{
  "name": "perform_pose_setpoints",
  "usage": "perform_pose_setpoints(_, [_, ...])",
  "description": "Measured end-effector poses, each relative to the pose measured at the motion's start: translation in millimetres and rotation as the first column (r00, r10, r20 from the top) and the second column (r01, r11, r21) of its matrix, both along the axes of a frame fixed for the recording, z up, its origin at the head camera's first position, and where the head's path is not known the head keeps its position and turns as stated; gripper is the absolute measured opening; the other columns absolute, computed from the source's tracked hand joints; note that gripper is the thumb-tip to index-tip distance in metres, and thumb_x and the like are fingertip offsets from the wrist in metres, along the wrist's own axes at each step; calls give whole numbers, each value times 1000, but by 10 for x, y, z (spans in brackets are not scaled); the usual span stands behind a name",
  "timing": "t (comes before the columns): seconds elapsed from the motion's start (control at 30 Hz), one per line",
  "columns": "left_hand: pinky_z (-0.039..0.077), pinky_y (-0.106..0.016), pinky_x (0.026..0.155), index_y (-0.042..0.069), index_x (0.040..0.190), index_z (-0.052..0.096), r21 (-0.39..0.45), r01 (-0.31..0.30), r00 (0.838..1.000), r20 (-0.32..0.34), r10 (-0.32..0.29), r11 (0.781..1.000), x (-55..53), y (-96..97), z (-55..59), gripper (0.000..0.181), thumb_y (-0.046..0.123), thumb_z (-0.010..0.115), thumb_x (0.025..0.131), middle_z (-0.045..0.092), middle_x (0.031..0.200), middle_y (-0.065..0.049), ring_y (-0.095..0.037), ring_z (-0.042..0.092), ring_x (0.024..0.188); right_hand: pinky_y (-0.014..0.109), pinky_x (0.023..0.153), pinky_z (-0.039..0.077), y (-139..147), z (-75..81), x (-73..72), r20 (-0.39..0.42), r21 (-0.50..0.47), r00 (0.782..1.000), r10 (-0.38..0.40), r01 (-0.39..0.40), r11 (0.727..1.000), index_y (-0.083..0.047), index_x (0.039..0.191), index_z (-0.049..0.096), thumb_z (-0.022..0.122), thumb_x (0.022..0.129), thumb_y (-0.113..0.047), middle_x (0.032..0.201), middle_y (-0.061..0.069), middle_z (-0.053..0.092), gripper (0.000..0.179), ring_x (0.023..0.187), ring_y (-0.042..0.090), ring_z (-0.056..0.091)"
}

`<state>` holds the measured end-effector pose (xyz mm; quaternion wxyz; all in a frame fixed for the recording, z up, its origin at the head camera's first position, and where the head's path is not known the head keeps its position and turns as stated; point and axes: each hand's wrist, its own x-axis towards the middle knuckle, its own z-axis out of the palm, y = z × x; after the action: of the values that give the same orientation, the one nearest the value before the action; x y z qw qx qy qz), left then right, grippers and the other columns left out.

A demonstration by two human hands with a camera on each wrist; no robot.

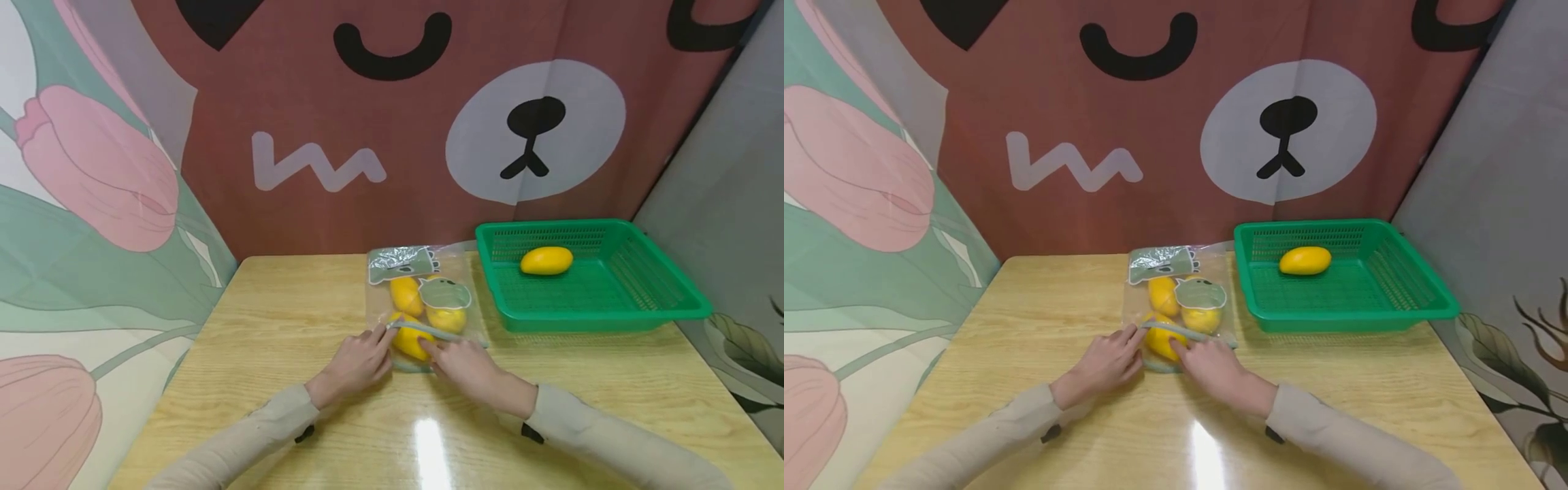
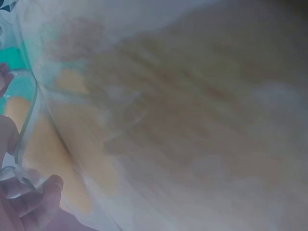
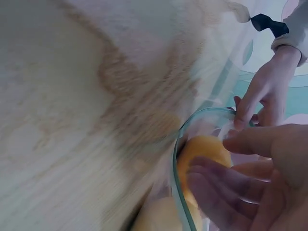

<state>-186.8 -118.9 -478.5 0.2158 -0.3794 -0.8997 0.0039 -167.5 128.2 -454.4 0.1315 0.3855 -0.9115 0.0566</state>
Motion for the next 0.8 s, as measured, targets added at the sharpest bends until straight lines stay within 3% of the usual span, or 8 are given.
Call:
perform_pose_setpoints(0.1, [33, -19, 40, 8, 138, 46, -4, 5, 1000, -6, -5, 1000, -3, -2, -9, 53, 23, 62, 89, 53, 99, -5, -12, 52, 61, 19, 37, 26, -17, -14, 14, 63, 20, 998, -4, 3, 1000, -3, 137, 57, 75, 86, -14, 52, -7, 38, 54, 41, 6, 29])
perform_pose_setpoints(0.2, [33, -19, 40, 8, 136, 47, -6, 9, 1000, -9, -9, 1000, -8, -4, -20, 52, 22, 62, 89, 52, 98, -4, -12, 51, 61, 19, 37, 25, -46, -35, 11, 97, 45, 995, -15, 10, 999, -1, 144, 48, 73, 88, -14, 51, -9, 33, 62, 41, 6, 27])
perform_pose_setpoints(0.47, [33, -19, 40, 7, 134, 49, -9, 12, 1000, -23, -12, 1000, -15, 2, -13, 49, 22, 62, 88, 50, 92, -2, -11, 48, 60, 22, 37, 29, -169, -54, -90, 141, 52, 989, -41, 34, 998, 1, 145, 45, 68, 92, -18, 49, -8, 35, 61, 39, 7, 30])
perform_pose_setpoints(0.7, [31, -19, 40, 7, 135, 48, -18, 1, 1000, -13, -1, 1000, -5, 13, 17, 51, 22, 62, 89, 50, 93, -3, -11, 48, 60, 22, 38, 30, -213, -85, -154, 150, 8, 989, -14, 13, 1000, 2, 145, 44, 68, 91, -16, 49, -8, 36, 62, 39, 6, 31])
perform_pose_setpoints(0.8, [31, -19, 40, 7, 135, 47, -19, 0, 1000, -13, 0, 1000, -1, 12, 27, 51, 22, 62, 89, 50, 93, -3, -11, 48, 60, 21, 38, 31, -222, -91, -172, 132, -16, 991, -4, 6, 1000, 1, 144, 46, 70, 89, -15, 53, -4, 44, 62, 40, 6, 33])
